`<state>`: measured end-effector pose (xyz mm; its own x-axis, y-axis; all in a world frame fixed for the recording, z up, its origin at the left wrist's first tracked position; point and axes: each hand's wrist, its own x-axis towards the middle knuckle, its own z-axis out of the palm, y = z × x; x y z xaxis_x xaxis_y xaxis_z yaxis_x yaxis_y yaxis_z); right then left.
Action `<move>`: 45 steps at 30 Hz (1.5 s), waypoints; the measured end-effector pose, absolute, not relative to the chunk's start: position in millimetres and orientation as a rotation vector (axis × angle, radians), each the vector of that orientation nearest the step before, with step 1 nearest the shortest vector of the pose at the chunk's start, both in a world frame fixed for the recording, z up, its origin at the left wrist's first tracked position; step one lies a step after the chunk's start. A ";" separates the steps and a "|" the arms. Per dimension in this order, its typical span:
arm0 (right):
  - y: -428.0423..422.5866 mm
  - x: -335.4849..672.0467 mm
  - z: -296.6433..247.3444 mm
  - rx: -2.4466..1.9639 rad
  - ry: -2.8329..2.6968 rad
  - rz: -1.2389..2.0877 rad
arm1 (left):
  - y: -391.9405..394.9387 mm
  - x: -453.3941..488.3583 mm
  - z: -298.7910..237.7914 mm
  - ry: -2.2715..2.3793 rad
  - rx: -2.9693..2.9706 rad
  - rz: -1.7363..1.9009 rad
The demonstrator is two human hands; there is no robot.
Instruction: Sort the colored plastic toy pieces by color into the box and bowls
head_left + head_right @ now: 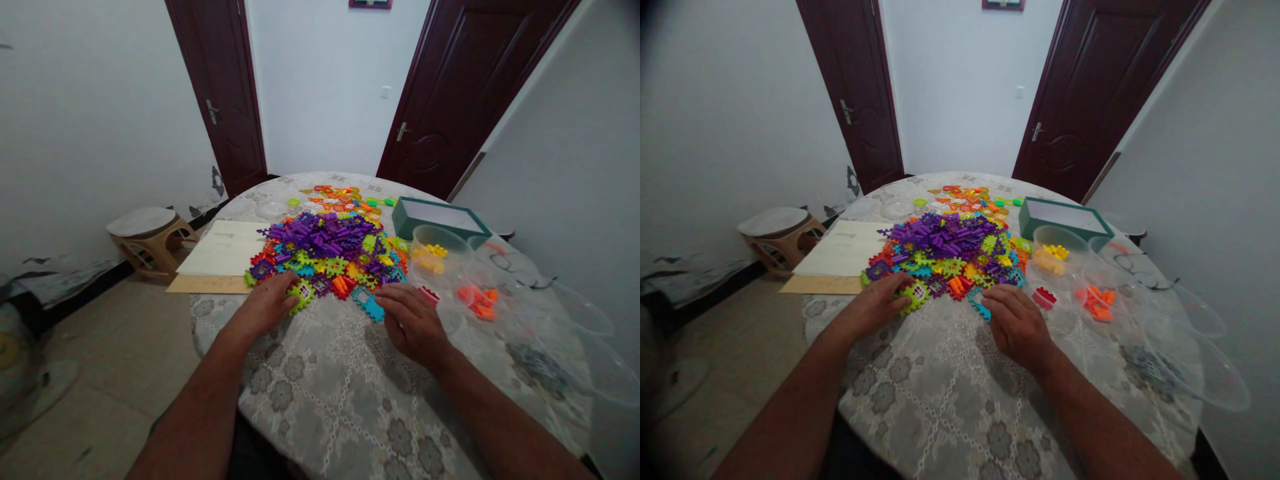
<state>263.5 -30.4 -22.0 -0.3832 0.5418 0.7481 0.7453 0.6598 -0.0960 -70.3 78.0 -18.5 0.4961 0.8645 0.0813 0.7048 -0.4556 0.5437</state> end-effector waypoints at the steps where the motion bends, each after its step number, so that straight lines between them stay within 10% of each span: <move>1: -29.6 260.0 -26.2 -0.996 -2.110 -0.290 | 76.0 -67.9 -15.2 1.285 2.278 0.491; 16: -28.5 239.7 -49.1 -1.302 -1.665 0.872 | 38.4 -5.9 -4.9 0.751 2.006 0.513; 45: -27.6 236.8 -51.2 -1.245 -1.582 1.048 | 36.9 -1.7 -8.9 0.917 2.059 0.637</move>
<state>236.8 -27.6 -51.2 -0.1486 0.9819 0.1176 0.2748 0.1553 -0.9489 -1.7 36.9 -8.9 0.6142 0.7791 0.1252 0.3892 -0.4371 0.8109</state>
